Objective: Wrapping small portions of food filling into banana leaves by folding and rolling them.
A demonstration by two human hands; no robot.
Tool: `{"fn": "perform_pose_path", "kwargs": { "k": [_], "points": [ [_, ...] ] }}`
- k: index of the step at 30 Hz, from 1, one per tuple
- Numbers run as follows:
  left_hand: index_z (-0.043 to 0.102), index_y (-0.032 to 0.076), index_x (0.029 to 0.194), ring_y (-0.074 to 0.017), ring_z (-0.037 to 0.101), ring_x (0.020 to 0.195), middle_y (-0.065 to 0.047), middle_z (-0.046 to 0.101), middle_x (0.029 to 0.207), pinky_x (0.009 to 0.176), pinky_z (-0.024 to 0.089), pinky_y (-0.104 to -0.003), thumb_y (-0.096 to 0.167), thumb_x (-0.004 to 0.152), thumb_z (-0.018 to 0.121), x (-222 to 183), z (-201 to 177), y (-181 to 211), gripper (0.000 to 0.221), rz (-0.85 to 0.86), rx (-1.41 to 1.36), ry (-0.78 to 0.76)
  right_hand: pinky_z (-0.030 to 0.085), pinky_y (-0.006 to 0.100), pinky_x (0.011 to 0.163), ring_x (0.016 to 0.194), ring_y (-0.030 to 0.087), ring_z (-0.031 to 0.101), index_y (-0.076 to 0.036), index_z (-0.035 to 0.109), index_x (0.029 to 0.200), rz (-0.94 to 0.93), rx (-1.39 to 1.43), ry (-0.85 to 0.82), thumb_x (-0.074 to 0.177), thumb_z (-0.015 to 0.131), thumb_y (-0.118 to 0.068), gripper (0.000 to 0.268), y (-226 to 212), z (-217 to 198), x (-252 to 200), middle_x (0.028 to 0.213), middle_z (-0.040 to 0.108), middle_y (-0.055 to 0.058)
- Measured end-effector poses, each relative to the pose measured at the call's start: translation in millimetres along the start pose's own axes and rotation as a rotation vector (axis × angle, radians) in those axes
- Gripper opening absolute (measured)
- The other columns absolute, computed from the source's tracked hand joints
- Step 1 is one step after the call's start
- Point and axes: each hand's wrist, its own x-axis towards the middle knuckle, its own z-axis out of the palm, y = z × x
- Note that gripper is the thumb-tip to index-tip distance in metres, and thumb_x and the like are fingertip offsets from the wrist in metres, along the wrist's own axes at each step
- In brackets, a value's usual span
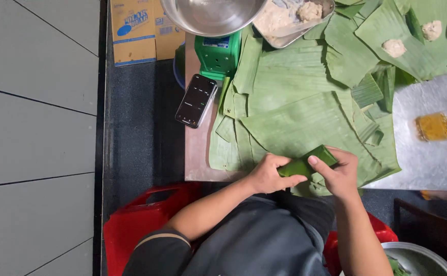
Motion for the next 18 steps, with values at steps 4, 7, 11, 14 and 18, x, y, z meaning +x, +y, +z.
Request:
{"fn": "perform_pose_path", "kwargs": {
  "k": [4,7,11,14,18],
  "points": [
    [0.064,0.006,0.066,-0.0081,0.056,0.043,-0.005,0.060,0.049,0.039,0.040,-0.021,0.016,0.080,0.081,7.0,-3.9,20.4,0.024,-0.077,0.095,-0.035,0.033,0.028,0.049,0.048,0.012,0.039,-0.008,0.057,0.055,0.013,-0.045,0.006,0.086,0.079,-0.006,0.037,-6.5,-1.0,2.6,0.049,0.046,0.005],
    [0.067,0.006,0.076,-0.0088,0.058,0.052,-0.007,0.062,0.055,0.043,0.041,-0.024,0.021,0.082,0.081,11.5,-0.8,28.9,0.022,-0.067,0.136,-0.108,0.034,0.027,0.048,0.048,0.012,0.039,-0.008,0.057,0.055,0.006,-0.059,0.036,0.086,0.079,-0.006,0.038,-9.5,0.6,-2.3,0.049,0.047,0.004],
    [0.070,0.000,0.087,-0.0185,0.075,0.067,-0.016,0.074,0.074,0.057,0.060,-0.027,0.008,0.091,0.077,11.5,11.1,18.3,0.011,-0.172,-0.165,-0.158,0.035,0.028,0.047,0.049,0.010,0.042,-0.007,0.061,0.058,0.051,-0.017,0.061,0.085,0.079,-0.006,0.032,-20.1,-3.9,-3.7,0.049,0.050,0.004],
    [0.070,-0.004,0.092,-0.0224,0.075,0.068,-0.021,0.074,0.075,0.058,0.062,-0.030,0.004,0.090,0.077,13.3,14.9,5.1,0.011,-0.201,-0.153,-0.198,0.038,0.029,0.048,0.049,0.013,0.045,-0.005,0.068,0.067,0.086,0.010,0.093,0.085,0.079,-0.006,0.021,-24.9,-10.9,-9.8,0.052,0.056,0.005],
    [0.071,-0.008,0.092,-0.0255,0.076,0.066,-0.023,0.075,0.074,0.056,0.064,-0.033,0.001,0.086,0.080,21.4,18.9,7.5,0.014,-0.232,-0.142,-0.211,0.042,0.026,0.049,0.056,0.006,0.049,-0.005,0.073,0.076,0.071,0.037,0.144,0.085,0.079,-0.009,0.012,-29.2,-15.4,-15.3,0.054,0.056,0.000]
  ]
}}
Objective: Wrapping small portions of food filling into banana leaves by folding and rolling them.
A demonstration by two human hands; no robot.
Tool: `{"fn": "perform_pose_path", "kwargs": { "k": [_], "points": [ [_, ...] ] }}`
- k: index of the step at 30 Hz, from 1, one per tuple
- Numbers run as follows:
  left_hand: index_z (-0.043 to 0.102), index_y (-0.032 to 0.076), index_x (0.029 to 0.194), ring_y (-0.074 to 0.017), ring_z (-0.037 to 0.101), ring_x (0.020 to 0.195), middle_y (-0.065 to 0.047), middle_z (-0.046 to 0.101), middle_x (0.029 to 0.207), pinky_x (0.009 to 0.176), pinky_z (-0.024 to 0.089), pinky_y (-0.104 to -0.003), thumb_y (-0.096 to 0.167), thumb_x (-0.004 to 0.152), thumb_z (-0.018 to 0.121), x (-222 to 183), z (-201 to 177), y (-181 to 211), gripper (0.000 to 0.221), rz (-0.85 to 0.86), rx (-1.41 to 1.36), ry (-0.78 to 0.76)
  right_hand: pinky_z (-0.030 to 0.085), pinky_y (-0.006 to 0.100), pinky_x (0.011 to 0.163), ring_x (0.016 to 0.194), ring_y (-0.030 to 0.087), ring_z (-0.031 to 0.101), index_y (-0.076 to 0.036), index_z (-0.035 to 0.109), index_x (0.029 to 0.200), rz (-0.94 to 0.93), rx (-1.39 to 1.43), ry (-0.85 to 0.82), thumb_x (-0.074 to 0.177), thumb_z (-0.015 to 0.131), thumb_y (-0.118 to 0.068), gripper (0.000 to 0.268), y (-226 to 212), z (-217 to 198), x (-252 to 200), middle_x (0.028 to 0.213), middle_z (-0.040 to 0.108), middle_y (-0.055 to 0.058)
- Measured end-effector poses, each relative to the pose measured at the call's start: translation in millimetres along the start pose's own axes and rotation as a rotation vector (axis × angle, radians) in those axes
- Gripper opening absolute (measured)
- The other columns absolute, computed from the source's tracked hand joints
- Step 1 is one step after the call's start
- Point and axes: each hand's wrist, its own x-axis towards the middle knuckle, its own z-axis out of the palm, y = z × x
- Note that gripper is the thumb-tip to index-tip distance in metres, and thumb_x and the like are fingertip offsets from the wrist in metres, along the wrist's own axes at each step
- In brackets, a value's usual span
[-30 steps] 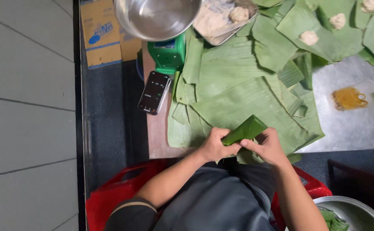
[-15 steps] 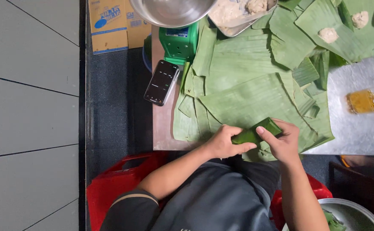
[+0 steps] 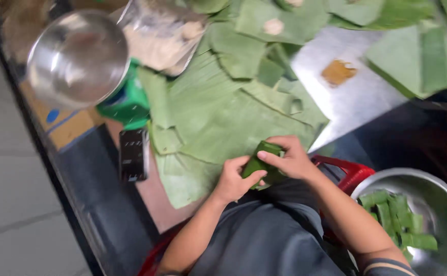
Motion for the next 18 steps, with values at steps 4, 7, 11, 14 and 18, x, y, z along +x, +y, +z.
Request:
{"fn": "perform_pose_path", "kwargs": {
  "k": [4,7,11,14,18],
  "points": [
    [0.071,-0.010,0.093,-0.0267,0.077,0.063,-0.024,0.074,0.073,0.053,0.065,-0.032,-0.005,0.084,0.080,5.3,-1.6,-16.4,0.013,0.013,-0.052,-0.051,0.042,0.026,0.049,0.056,0.005,0.047,-0.007,0.075,0.077,0.032,0.003,0.060,0.091,0.076,-0.012,0.015,29.2,-2.9,-10.0,0.055,0.055,0.000],
    [0.070,-0.013,0.093,-0.0268,0.076,0.062,-0.024,0.075,0.073,0.052,0.065,-0.033,-0.007,0.084,0.079,1.5,-4.3,-28.2,0.014,0.007,-0.106,-0.070,0.039,0.025,0.048,0.054,0.006,0.045,-0.007,0.074,0.074,0.016,0.009,0.118,0.090,0.077,-0.016,0.018,41.3,5.7,-14.9,0.055,0.050,-0.001],
    [0.069,-0.012,0.091,-0.0282,0.075,0.058,-0.025,0.073,0.068,0.049,0.063,-0.035,-0.008,0.084,0.077,1.9,-0.9,-29.2,0.011,0.024,-0.161,-0.083,0.036,0.026,0.046,0.051,0.007,0.042,-0.008,0.071,0.070,0.002,0.040,0.167,0.089,0.076,-0.015,0.021,39.9,12.3,-16.1,0.054,0.047,0.000],
    [0.067,-0.012,0.091,-0.0299,0.076,0.058,-0.026,0.073,0.068,0.048,0.064,-0.036,-0.008,0.085,0.075,0.5,-1.3,-33.3,0.011,0.010,-0.184,-0.085,0.035,0.026,0.047,0.052,0.007,0.042,-0.007,0.070,0.069,-0.008,0.059,0.180,0.089,0.077,-0.014,0.021,44.6,13.7,-17.9,0.054,0.046,0.000],
    [0.069,-0.009,0.091,-0.0273,0.076,0.059,-0.023,0.075,0.069,0.048,0.065,-0.036,-0.003,0.084,0.078,1.0,-11.8,-41.6,0.013,-0.015,-0.096,-0.054,0.040,0.028,0.050,0.056,0.011,0.048,-0.006,0.076,0.084,0.020,-0.008,0.073,0.088,0.080,-0.012,0.008,37.4,3.2,-17.7,0.062,0.057,0.005]
  ]
}}
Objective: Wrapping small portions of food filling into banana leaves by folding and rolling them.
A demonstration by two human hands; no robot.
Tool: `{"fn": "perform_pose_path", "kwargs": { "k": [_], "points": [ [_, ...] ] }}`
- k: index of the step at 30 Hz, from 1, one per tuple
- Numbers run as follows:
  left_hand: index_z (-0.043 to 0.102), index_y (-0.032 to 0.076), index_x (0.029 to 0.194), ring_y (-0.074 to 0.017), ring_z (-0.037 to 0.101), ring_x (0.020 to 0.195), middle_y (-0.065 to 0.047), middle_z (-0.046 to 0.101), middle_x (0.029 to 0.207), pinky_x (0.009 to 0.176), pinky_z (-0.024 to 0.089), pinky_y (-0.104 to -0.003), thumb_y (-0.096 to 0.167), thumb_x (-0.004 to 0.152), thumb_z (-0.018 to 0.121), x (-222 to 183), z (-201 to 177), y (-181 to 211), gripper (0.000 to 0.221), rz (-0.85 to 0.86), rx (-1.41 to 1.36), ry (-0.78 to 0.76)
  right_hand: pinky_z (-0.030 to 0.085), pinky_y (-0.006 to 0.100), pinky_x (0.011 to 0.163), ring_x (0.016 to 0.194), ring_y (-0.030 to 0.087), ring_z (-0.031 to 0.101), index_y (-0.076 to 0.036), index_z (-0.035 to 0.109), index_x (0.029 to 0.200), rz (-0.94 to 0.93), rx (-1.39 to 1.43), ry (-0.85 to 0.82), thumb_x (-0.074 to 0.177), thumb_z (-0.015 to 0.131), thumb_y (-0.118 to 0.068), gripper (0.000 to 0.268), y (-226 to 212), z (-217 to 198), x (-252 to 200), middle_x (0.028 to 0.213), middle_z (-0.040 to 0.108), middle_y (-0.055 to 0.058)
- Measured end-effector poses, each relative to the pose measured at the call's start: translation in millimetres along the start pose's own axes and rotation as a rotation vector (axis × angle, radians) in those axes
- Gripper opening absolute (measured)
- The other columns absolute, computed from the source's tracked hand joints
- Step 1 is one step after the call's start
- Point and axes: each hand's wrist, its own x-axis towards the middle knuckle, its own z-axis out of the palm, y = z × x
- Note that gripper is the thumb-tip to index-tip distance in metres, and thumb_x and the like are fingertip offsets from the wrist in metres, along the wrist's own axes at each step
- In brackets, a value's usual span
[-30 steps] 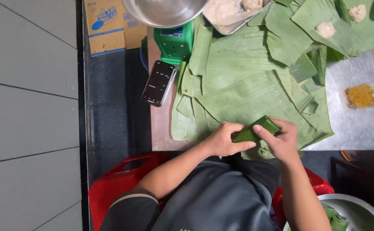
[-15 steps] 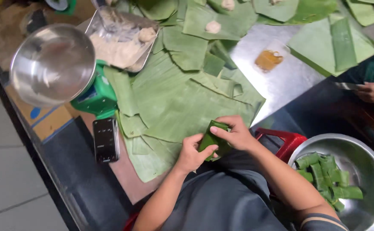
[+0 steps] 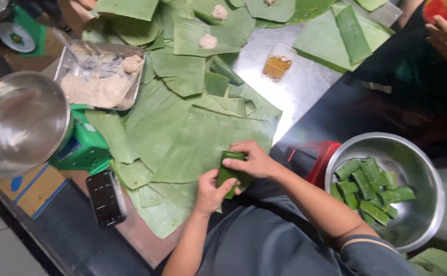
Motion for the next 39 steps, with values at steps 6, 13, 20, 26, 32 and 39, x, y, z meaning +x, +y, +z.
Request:
{"fn": "perform_pose_path", "kwargs": {
  "k": [6,13,20,26,32,39],
  "points": [
    [0.066,-0.011,0.109,-0.0295,0.074,0.059,-0.024,0.076,0.083,0.058,0.068,-0.042,0.005,0.088,0.072,-11.4,-47.2,13.2,0.027,-0.194,0.105,0.227,0.049,0.025,0.069,0.073,0.008,0.059,-0.016,0.076,0.097,0.072,-0.570,0.590,0.074,0.086,-0.012,0.026,-38.4,-103.8,-12.8,0.092,0.072,-0.005],
    [0.069,-0.009,0.095,-0.0295,0.073,0.052,-0.025,0.076,0.078,0.051,0.066,-0.041,0.004,0.086,0.074,-6.2,-44.8,5.9,0.016,-0.174,0.177,0.268,0.044,0.057,0.085,0.109,0.041,0.051,-0.014,0.073,0.107,-0.084,-1.419,1.120,0.085,0.082,-0.019,0.024,-35.7,-360.6,-36.9,0.113,0.058,0.015],
    [0.069,-0.008,0.090,-0.0272,0.073,0.050,-0.020,0.075,0.072,0.048,0.065,-0.039,0.007,0.086,0.075,1.9,-37.1,5.9,0.016,-0.177,0.203,0.285,0.038,0.058,0.086,0.114,0.040,0.049,-0.014,0.077,0.099,0.366,-1.762,0.882,0.088,0.085,-0.051,0.039,30.2,-463.0,-63.7,0.105,0.066,0.012],
    [0.073,-0.008,0.099,-0.0268,0.074,0.054,-0.022,0.078,0.078,0.048,0.063,-0.036,0.006,0.085,0.075,4.0,-35.9,10.1,0.020,-0.226,0.206,0.255,0.032,0.046,0.097,0.120,0.030,0.054,-0.022,0.080,0.091,0.026,-1.722,0.803,0.097,0.084,-0.029,0.010,38.1,-448.8,-47.6,0.100,0.075,-0.003],
    [0.070,-0.007,0.094,-0.0255,0.072,0.051,-0.021,0.075,0.074,0.048,0.064,-0.038,0.004,0.086,0.074,0.1,-31.5,6.4,0.014,-0.256,0.179,0.283,0.018,0.050,0.111,0.137,0.030,0.060,-0.019,0.081,0.102,-0.207,-1.534,0.611,0.107,0.088,-0.016,0.009,-61.9,-332.9,12.1,0.116,0.079,0.000],
    [0.069,-0.004,0.089,-0.0258,0.074,0.051,-0.019,0.076,0.075,0.045,0.060,-0.033,0.009,0.086,0.076,-12.6,-23.7,13.1,0.015,-0.279,0.192,0.242,0.023,0.045,0.101,0.120,0.024,0.063,-0.027,0.075,0.083,-0.604,-1.384,0.312,0.097,0.076,-0.015,0.018,-54.0,-154.9,99.4,0.101,0.075,-0.014]
  ]
}}
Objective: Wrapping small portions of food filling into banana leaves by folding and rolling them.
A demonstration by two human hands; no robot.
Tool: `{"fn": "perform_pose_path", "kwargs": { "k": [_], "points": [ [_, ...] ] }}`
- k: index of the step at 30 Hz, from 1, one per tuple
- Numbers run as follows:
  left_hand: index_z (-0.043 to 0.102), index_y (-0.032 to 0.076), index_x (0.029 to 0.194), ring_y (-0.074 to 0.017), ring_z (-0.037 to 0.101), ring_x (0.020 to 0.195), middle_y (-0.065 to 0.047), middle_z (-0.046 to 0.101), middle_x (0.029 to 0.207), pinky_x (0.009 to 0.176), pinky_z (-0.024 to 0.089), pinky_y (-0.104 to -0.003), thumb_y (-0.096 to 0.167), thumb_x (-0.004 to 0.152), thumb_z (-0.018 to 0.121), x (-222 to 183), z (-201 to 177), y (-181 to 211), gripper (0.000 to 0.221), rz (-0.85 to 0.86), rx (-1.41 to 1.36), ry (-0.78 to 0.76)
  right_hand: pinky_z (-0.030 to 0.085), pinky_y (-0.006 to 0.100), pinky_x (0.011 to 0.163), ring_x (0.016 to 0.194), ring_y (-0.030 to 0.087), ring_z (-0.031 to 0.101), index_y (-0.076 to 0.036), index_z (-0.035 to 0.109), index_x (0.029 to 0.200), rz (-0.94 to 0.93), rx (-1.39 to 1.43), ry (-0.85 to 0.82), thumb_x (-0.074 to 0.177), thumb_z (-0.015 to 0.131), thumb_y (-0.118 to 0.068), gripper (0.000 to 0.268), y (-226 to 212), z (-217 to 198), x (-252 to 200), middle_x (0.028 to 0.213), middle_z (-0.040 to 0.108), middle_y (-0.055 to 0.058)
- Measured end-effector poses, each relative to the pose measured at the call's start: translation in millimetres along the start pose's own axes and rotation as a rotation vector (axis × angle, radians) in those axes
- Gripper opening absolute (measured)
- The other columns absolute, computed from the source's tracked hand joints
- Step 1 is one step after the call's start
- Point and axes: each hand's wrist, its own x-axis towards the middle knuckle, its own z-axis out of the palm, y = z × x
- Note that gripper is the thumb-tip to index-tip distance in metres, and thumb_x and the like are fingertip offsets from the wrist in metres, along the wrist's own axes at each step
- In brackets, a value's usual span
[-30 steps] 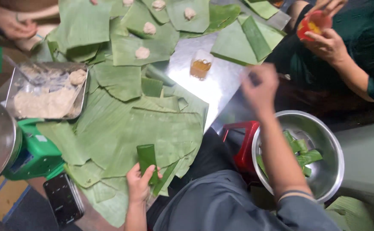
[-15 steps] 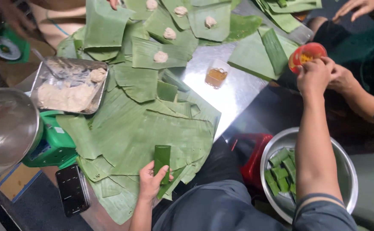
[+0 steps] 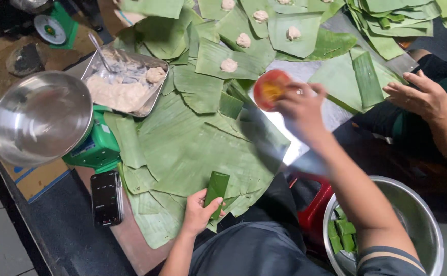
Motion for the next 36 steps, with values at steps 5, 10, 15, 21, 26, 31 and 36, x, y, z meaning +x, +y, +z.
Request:
{"fn": "perform_pose_path", "kwargs": {
  "k": [5,10,15,21,26,31,36],
  "points": [
    [0.070,-0.007,0.092,-0.0266,0.073,0.052,-0.021,0.074,0.074,0.046,0.063,-0.037,0.007,0.086,0.075,-17.2,-10.5,7.3,0.016,-0.052,-0.044,0.022,0.023,0.049,0.098,0.120,0.024,0.055,-0.023,0.073,0.084,0.034,0.068,-0.220,0.095,0.075,-0.022,0.011,-4.9,71.0,-36.1,0.098,0.071,-0.011],
    [0.070,-0.009,0.094,-0.0290,0.072,0.051,-0.025,0.073,0.074,0.049,0.065,-0.042,0.005,0.086,0.074,-24.7,-13.9,7.5,0.018,-0.004,-0.112,0.031,0.029,0.050,0.094,0.120,0.026,0.060,-0.028,0.078,0.089,0.028,0.002,-0.189,0.091,0.079,-0.035,0.008,-14.5,45.4,-38.9,0.111,0.073,-0.005],
    [0.071,-0.006,0.091,-0.0214,0.075,0.060,-0.017,0.075,0.069,0.055,0.062,-0.032,0.012,0.087,0.077,-31.1,8.0,36.3,0.019,0.154,-0.047,-0.108,0.057,0.035,0.099,0.114,0.024,0.069,-0.007,0.070,0.122,0.453,0.814,-0.240,0.076,0.088,-0.030,0.054,-104.8,-26.1,-34.4,0.125,0.071,0.013],
    [0.069,-0.010,0.103,-0.0235,0.074,0.062,-0.022,0.074,0.079,0.055,0.064,-0.034,-0.004,0.082,0.078,4.4,19.3,21.5,0.023,0.270,-0.041,-0.163,0.050,0.032,0.054,0.060,0.017,0.066,-0.013,0.082,0.092,0.583,1.170,-0.489,0.078,0.089,-0.030,0.023,-176.9,4.4,-52.9,0.072,0.072,0.006],
    [0.064,-0.019,0.115,-0.0214,0.073,0.058,-0.027,0.073,0.078,0.054,0.062,-0.029,-0.006,0.075,0.083,9.3,-8.8,47.8,0.046,0.173,0.065,-0.002,0.051,0.027,0.071,0.075,0.011,0.063,-0.010,0.082,0.098,0.605,1.277,-0.574,0.072,0.092,-0.015,0.029,-158.8,40.4,-63.0,0.082,0.078,0.006],
    [0.070,-0.013,0.113,-0.0219,0.075,0.061,-0.028,0.074,0.080,0.055,0.063,-0.028,-0.007,0.073,0.082,16.5,-23.1,43.2,0.042,0.147,0.118,0.122,0.052,0.029,0.079,0.080,0.012,0.065,-0.009,0.082,0.103,0.559,1.269,-0.657,0.073,0.091,-0.011,0.032,-161.4,54.5,-59.1,0.087,0.080,0.008],
    [0.080,0.015,0.093,-0.0148,0.062,0.056,-0.005,0.070,0.065,0.050,0.045,-0.032,0.022,0.074,0.082,3.9,-31.5,42.6,0.021,0.236,0.594,0.090,0.057,0.037,0.084,0.089,0.018,0.072,-0.007,0.081,0.105,0.499,1.220,-0.669,0.068,0.094,-0.006,0.039,-183.4,57.8,-54.7,0.094,0.081,0.012]
  ]
}}
